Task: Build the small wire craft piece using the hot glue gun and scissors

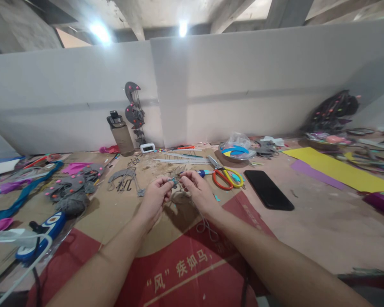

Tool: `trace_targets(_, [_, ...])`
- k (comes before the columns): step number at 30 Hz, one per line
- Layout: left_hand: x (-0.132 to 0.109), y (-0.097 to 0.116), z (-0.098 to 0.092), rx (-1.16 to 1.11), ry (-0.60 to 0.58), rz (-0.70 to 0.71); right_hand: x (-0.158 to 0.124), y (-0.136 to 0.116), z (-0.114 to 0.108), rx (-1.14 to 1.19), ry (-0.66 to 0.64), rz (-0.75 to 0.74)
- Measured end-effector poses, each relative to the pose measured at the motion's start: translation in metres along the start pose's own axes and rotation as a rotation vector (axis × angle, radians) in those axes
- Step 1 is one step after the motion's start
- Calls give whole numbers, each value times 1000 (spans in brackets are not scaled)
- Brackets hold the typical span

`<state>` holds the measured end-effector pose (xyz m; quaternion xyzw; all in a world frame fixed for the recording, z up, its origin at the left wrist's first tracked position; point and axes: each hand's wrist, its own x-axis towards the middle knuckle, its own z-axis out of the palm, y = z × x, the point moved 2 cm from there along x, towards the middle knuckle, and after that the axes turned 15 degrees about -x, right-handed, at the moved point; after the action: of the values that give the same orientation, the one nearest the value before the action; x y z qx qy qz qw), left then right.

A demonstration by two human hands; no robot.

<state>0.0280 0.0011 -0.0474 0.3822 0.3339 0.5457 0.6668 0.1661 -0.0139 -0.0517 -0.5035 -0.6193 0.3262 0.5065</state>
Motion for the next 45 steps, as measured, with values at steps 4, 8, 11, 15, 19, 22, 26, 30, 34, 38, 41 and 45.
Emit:
trace_targets(4, [-1, -2, 0, 17, 0, -28, -1, -3, 2, -96, -24, -16])
trace_targets(8, [-1, -4, 1, 42, -11, -78, -1, -4, 1, -144, -35, -4])
trace_targets(11, [-2, -3, 2, 7, -62, -104, 0, -3, -1, -90, -29, 47])
trace_targets(15, [-4, 0, 4, -65, -157, -106, 3, -1, -4, -37, 0, 104])
trace_targets(19, [-4, 2, 4, -62, -157, -106, 5, 1, -5, 0, 6, 139])
trace_targets(22, [-4, 2, 4, -54, -127, -113, 5, 2, -4, 25, 2, 148])
trace_targets(26, [-4, 2, 2, -84, -101, -104, 4, 2, -4, 14, -1, 148])
trace_targets(30, [-6, 2, 2, -94, -99, -104, 4, 0, -4, 4, -6, 142])
trace_targets(34, [-4, 2, 2, -88, -86, -101, 3, 0, -4, -1, -6, 138])
trace_targets(38, [-2, 1, 2, -104, -62, -113, 3, 1, -3, -5, 3, 126])
trace_targets(41, [-1, -1, 1, -115, -56, -124, 3, 1, -2, -6, 8, 119])
trace_targets(45, [-1, -1, 2, -127, -70, -110, 2, 1, -2, 9, 13, 116])
